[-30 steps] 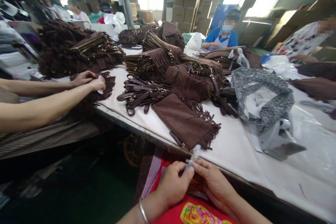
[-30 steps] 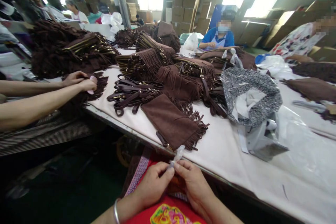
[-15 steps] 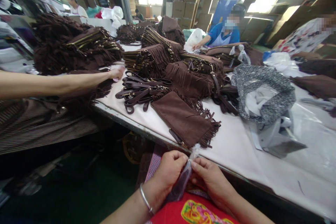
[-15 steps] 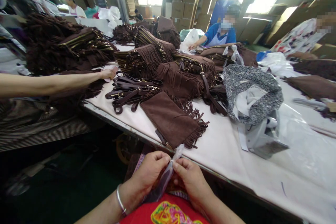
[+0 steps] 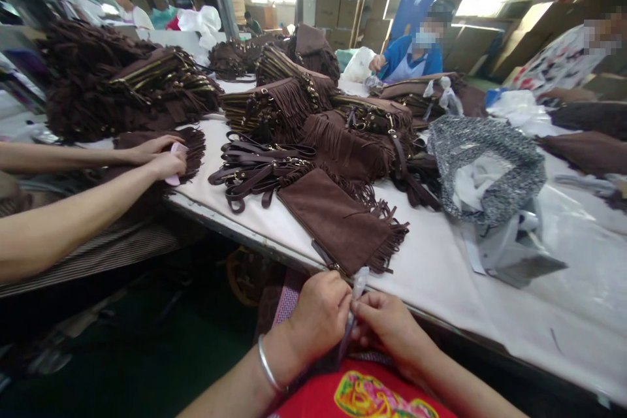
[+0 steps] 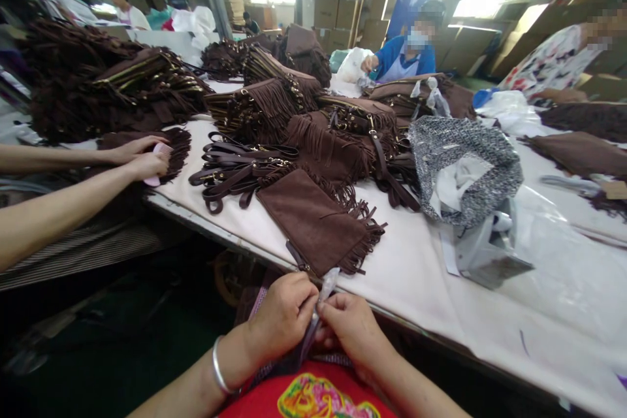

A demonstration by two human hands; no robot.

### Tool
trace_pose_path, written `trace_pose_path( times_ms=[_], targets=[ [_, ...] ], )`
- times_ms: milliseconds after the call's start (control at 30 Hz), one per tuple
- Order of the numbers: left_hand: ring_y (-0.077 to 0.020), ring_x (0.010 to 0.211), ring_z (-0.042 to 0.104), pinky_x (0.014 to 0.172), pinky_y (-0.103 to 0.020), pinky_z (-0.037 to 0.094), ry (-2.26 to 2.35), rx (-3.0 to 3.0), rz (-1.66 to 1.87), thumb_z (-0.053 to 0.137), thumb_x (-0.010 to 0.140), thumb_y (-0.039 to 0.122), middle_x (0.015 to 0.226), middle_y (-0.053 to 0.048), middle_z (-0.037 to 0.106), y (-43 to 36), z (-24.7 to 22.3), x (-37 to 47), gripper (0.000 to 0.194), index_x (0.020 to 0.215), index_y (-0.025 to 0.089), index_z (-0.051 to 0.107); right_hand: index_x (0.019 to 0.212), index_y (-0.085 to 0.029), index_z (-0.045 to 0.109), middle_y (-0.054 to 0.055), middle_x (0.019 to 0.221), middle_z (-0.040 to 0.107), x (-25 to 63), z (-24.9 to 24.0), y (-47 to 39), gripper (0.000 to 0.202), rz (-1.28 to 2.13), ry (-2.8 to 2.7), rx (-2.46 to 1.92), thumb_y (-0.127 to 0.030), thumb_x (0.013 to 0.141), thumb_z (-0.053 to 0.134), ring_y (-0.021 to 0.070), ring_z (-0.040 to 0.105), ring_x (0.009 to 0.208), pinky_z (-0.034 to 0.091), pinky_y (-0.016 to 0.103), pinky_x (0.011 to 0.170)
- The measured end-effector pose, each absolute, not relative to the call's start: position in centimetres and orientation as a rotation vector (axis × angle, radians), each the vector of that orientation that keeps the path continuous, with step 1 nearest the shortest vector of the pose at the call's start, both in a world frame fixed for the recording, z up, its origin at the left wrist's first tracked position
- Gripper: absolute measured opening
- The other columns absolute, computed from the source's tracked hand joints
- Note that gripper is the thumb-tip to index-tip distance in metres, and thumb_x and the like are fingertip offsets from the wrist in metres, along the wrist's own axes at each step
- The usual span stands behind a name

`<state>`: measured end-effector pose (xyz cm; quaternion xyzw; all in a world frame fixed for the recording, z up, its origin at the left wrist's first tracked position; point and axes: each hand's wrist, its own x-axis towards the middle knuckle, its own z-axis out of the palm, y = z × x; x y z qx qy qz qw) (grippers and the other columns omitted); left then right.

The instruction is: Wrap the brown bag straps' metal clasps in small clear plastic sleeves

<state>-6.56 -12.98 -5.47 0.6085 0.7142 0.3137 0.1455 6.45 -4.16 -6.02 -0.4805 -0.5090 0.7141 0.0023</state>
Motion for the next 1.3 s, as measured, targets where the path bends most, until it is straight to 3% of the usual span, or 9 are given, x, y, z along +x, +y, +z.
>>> trace_pose_path(
  times_ms=[333,500,600,700,867,967,1067,1167,1300],
  targets=[
    [-0.0193,0.073,0.046,0.065,-0.036,0.038,2.007,2.344,0.673,0.046,0.092,0.022,0.075,-0.004,0.052,-14.4,-5.8,-6.3,0.018,0.078,0.016,0.057,0.067,-0.015,0.058,0.005,0.054,0.067,6.8,-5.2,-4.0,0.017,2.410,-1.441,-1.426,-0.031,0.069,0.063,0.0137,0.060,0.048,0.046,0.024,0.051],
    [-0.0215,0.075,0.049,0.065,-0.038,0.041,2.048,2.462,0.583,0.045,0.091,0.020,0.080,-0.006,0.055,-14.8,-5.8,-5.4,0.018,0.096,0.011,0.061,0.064,-0.015,0.059,0.002,0.054,0.063,7.0,-4.6,-3.3,0.020,2.503,-1.402,-1.321,-0.034,0.069,0.064,0.0124,0.057,0.050,0.042,0.023,0.051],
    [-0.0211,0.080,0.052,0.076,-0.042,0.044,2.031,2.467,0.711,0.049,0.090,0.020,0.086,-0.005,0.059,-15.1,-6.0,-4.7,0.017,0.101,0.017,0.062,0.059,-0.015,0.055,-0.002,0.050,0.054,7.1,-4.5,-3.2,0.026,2.520,-1.375,-1.206,-0.035,0.072,0.065,0.0077,0.048,0.045,0.035,0.019,0.046],
    [-0.0193,0.081,0.053,0.082,-0.042,0.044,1.985,2.324,0.973,0.053,0.088,0.019,0.085,-0.003,0.060,-15.6,-6.5,-4.6,0.016,0.099,0.022,0.064,0.058,-0.015,0.052,-0.004,0.049,0.050,7.1,-4.6,-3.2,0.031,2.549,-1.270,-1.188,-0.038,0.073,0.067,0.0053,0.044,0.042,0.031,0.017,0.042],
    [-0.0197,0.091,0.058,0.077,-0.032,0.048,1.969,1.298,1.288,0.047,0.091,0.028,0.102,-0.011,0.062,-16.6,-7.3,-4.4,0.030,0.118,0.017,0.056,0.078,-0.012,0.063,0.006,0.073,0.068,7.1,-4.5,-3.4,0.032,2.590,-1.200,-1.259,-0.044,0.076,0.068,0.0113,0.063,0.059,0.046,0.019,0.054],
    [-0.0161,0.072,0.061,0.060,-0.025,0.045,1.785,0.885,1.156,0.042,0.094,0.042,0.085,-0.007,0.067,-16.4,-7.4,-4.0,0.033,0.099,0.015,0.061,0.076,-0.013,0.061,0.004,0.065,0.066,6.9,-4.6,-3.6,0.038,2.504,-1.320,-1.308,-0.051,0.078,0.065,0.0094,0.060,0.054,0.043,0.016,0.049],
    [-0.0142,0.061,0.055,0.054,-0.025,0.036,1.839,1.024,1.065,0.044,0.093,0.042,0.069,-0.004,0.064,-16.0,-7.4,-3.6,0.035,0.076,0.017,0.062,0.071,-0.015,0.057,0.000,0.053,0.060,6.4,-4.8,-3.7,0.043,2.327,-1.537,-1.414,-0.058,0.077,0.063,0.0091,0.053,0.044,0.038,0.017,0.041],
    [-0.0147,0.061,0.052,0.057,-0.027,0.033,1.997,1.240,1.061,0.047,0.091,0.036,0.067,-0.004,0.062,-15.8,-7.5,-3.6,0.030,0.070,0.018,0.060,0.066,-0.017,0.054,-0.002,0.048,0.057,6.2,-5.2,-3.7,0.042,2.187,-1.675,-1.505,-0.057,0.075,0.064,0.0091,0.049,0.037,0.034,0.019,0.037],
    [-0.0140,0.059,0.052,0.056,-0.026,0.035,1.862,1.041,1.129,0.047,0.090,0.042,0.064,-0.003,0.060,-15.7,-7.2,-3.7,0.034,0.070,0.018,0.059,0.069,-0.015,0.056,-0.001,0.052,0.061,6.7,-5.5,-3.6,0.040,2.335,-1.541,-1.366,-0.053,0.072,0.069,0.0072,0.049,0.039,0.033,0.018,0.040]
  ],
)
